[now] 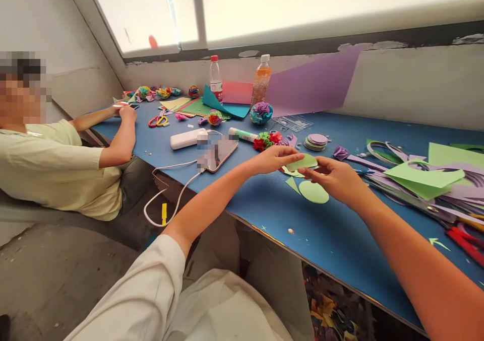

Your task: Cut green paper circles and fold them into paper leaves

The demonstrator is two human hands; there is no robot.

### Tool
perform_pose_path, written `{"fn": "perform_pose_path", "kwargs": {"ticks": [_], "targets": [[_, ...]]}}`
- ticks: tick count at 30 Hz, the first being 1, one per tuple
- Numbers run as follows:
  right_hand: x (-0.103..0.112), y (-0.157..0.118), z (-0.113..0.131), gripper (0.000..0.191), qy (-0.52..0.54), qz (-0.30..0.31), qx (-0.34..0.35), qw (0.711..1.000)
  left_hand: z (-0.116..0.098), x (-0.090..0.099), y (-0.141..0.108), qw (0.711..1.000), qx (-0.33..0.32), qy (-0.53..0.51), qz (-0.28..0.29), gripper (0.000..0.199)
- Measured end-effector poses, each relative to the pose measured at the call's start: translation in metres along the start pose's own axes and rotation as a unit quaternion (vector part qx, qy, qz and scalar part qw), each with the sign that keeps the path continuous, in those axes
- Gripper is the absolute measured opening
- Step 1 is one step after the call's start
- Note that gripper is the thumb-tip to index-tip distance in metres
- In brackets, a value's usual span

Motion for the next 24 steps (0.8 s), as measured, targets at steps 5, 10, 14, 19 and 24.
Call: {"fn": "perform_pose_path", "kwargs": {"ticks": [5, 10, 14, 19, 24], "targets": [[0.006, -0.003, 0.000, 0.052, 0.080, -0.048, -0.002, 0.996, 0.005, -0.007, 0.003, 0.994, -0.047, -0.089, 0.035, 0.035], [0.005, -0.005, 0.003, 0.046, 0.101, -0.055, -0.005, 0.993, 0.011, -0.006, 0.006, 0.994, -0.030, -0.103, 0.006, 0.033], [0.007, -0.005, 0.001, 0.046, 0.160, -0.071, 0.014, 0.984, 0.009, -0.004, 0.006, 0.996, -0.034, -0.081, -0.011, 0.032], [0.010, -0.003, -0.003, 0.041, 0.165, -0.093, 0.018, 0.982, 0.006, -0.006, 0.003, 0.998, -0.026, -0.063, 0.000, 0.028], [0.009, -0.004, -0.004, 0.038, 0.157, -0.112, 0.017, 0.981, 0.007, -0.007, 0.004, 0.998, -0.025, -0.061, 0.004, 0.029]]}}
Point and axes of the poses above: each hand's wrist, its own y-axis towards the middle knuckle, its own x-axis out of the back of the hand, z = x × y, the point moved 4 cm from there along y, towards the middle knuckle, and after that the axes turned 14 degrees about y, right-handed, at the moved point
